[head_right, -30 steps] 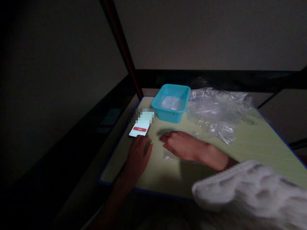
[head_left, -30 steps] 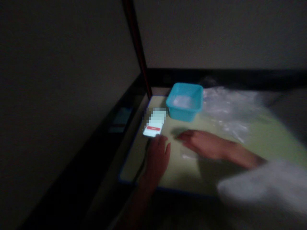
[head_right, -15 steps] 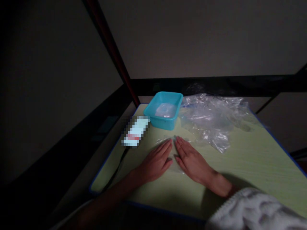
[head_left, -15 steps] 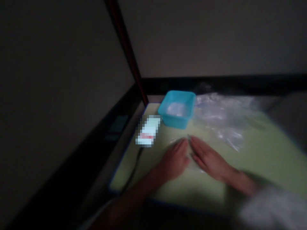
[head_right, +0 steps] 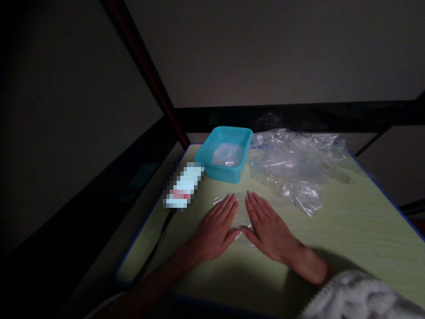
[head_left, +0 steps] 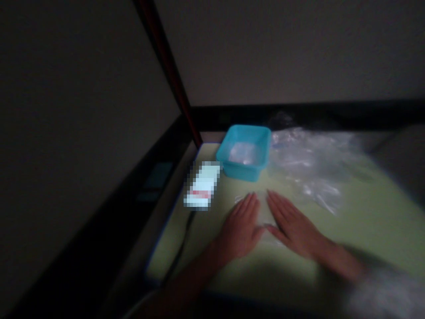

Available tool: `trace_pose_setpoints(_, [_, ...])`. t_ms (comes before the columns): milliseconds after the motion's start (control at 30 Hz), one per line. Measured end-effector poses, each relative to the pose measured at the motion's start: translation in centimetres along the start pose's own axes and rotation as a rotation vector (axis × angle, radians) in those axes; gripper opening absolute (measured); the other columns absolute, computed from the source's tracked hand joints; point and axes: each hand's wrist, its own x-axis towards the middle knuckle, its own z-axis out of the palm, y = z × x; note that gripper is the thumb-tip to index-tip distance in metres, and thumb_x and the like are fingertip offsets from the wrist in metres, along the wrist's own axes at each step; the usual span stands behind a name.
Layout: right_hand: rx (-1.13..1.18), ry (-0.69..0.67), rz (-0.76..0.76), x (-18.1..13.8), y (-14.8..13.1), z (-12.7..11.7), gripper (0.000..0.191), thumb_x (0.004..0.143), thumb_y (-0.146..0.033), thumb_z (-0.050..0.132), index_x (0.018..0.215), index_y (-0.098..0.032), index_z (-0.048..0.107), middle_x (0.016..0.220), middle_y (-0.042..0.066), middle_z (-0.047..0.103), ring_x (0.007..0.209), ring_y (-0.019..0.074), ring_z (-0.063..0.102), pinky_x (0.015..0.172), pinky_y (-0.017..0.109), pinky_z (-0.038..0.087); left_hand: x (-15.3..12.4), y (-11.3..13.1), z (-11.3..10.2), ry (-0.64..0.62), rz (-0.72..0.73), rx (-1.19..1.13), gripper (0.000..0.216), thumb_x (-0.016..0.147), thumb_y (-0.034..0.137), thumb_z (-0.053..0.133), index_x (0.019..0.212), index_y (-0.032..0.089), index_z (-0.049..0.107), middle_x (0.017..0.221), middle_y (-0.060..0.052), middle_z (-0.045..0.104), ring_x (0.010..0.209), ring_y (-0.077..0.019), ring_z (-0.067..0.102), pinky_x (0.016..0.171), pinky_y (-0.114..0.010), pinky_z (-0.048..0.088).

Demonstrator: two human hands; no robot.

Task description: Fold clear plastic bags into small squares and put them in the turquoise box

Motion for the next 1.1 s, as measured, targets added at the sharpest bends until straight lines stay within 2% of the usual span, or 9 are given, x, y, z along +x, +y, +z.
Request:
trace_pose_setpoints(133, [0.049, -0.039, 0.007, 0.2, 0.2, -0.4, 0.077, 0.093, -0.047, 0.039, 0.149, -0.012, -0.001, 0.152, 0.019, 0.017, 0.14, 0.0281, 0.018, 0.111, 0.05, 0.028, 0.0, -0.3, 0.2, 0.01, 0.015, -0.037, 0.065, 0.091, 0.042, 0.044, 0.14, 0.004, 0.028, 0.15, -0.022, 0.023, 0.141, -0.028, 0.015, 0.114, -0.045, 0.024])
trace_pose_setpoints(267, [0.174, -0.075, 0.012, 0.6, 1.2, -2.3, 0.069, 0.095, -0.045, 0.033, 0.15, -0.013, 0.006, 0.153, 0.018, 0.018, 0.141, 0.026, 0.016, 0.111, 0.049, 0.028, -0.1, -1.1, -0.3, 0.066, 0.021, -0.13, 0.067, 0.091, 0.034, 0.044, 0.144, 0.003, 0.017, 0.152, -0.022, 0.016, 0.143, -0.0256, 0.01, 0.114, -0.045, 0.025])
trace_pose_setpoints(333, [0.202, -0.077, 0.015, 0.8, 1.8, -3.7, 0.063, 0.095, -0.044, 0.034, 0.148, -0.015, 0.018, 0.151, 0.017, 0.026, 0.14, 0.0265, 0.022, 0.109, 0.049, 0.031, -0.4, -1.6, -0.9, 0.094, 0.004, -0.168, 0.064, 0.091, 0.031, 0.045, 0.144, 0.004, 0.02, 0.152, -0.021, 0.017, 0.143, -0.0248, 0.012, 0.113, -0.045, 0.026])
trace_pose_setpoints(400, [0.207, -0.111, -0.044, 0.8, 2.1, -5.2, 0.048, 0.095, -0.041, 0.037, 0.138, -0.018, 0.041, 0.141, 0.014, 0.044, 0.131, 0.026, 0.039, 0.104, 0.047, 0.039, -1.0, -2.1, -1.5, 0.112, 0.006, -0.181, 0.055, 0.091, 0.028, 0.046, 0.14, 0.009, 0.031, 0.151, -0.018, 0.025, 0.142, -0.0239, 0.018, 0.112, -0.045, 0.029])
trace_pose_setpoints(500, [0.167, -0.237, -0.237, 0.5, 2.0, -6.7, 0.029, 0.095, -0.034, 0.04, 0.104, -0.019, 0.064, 0.103, 0.01, 0.065, 0.098, 0.0219, 0.06, 0.085, 0.039, 0.049, -2.2, -2.3, -2.0, 0.13, 0.076, -0.173, 0.038, 0.091, 0.023, 0.047, 0.129, 0.017, 0.047, 0.142, -0.011, 0.043, 0.136, -0.0203, 0.033, 0.109, -0.042, 0.035])
trace_pose_setpoints(600, [0.076, -0.3, -0.352, 0.1, 1.2, -7.0, 0.024, 0.092, -0.032, 0.046, 0.085, -0.018, 0.065, 0.083, 0.007, 0.063, 0.082, 0.0208, 0.058, 0.075, 0.037, 0.046, -3.3, -1.8, -2.1, 0.163, 0.181, -0.138, 0.031, 0.09, 0.021, 0.049, 0.121, 0.018, 0.053, 0.129, -0.009, 0.057, 0.127, -0.0183, 0.046, 0.105, -0.039, 0.04])
trace_pose_setpoints(700, [0.038, -0.291, -0.389, -0.1, 0.5, -6.7, 0.02, 0.089, -0.028, 0.048, 0.082, -0.018, 0.064, 0.082, 0.006, 0.062, 0.082, 0.0209, 0.056, 0.076, 0.037, 0.042, -3.7, -1.2, -2.0, 0.161, 0.241, -0.093, 0.028, 0.088, 0.021, 0.053, 0.115, 0.016, 0.055, 0.12, -0.009, 0.062, 0.118, -0.02, 0.052, 0.101, -0.039, 0.043])
trace_pose_setpoints(833, [-0.016, -0.295, -0.436, -0.2, 0.0, -6.4, 0.018, 0.088, -0.019, 0.047, 0.079, -0.017, 0.063, 0.081, 0.005, 0.061, 0.08, 0.0202, 0.054, 0.075, 0.037, 0.039, -3.6, -0.9, -1.8, 0.097, 0.232, -0.052, 0.024, 0.082, 0.022, 0.059, 0.106, 0.016, 0.059, 0.113, -0.009, 0.064, 0.107, -0.022, 0.057, 0.095, -0.039, 0.047])
trace_pose_setpoints(1100, [-0.012, -0.239, -0.342, -0.1, 0.9, -6.6, 0.019, 0.09, -0.021, 0.04, 0.082, -0.017, 0.058, 0.077, 0.006, 0.059, 0.074, 0.0206, 0.054, 0.071, 0.036, 0.04, -3.8, -1.7, -1.1, 0.185, 0.211, -0.002, 0.023, 0.083, 0.019, 0.058, 0.105, 0.015, 0.06, 0.11, -0.009, 0.066, 0.103, -0.0217, 0.06, 0.091, -0.038, 0.05])
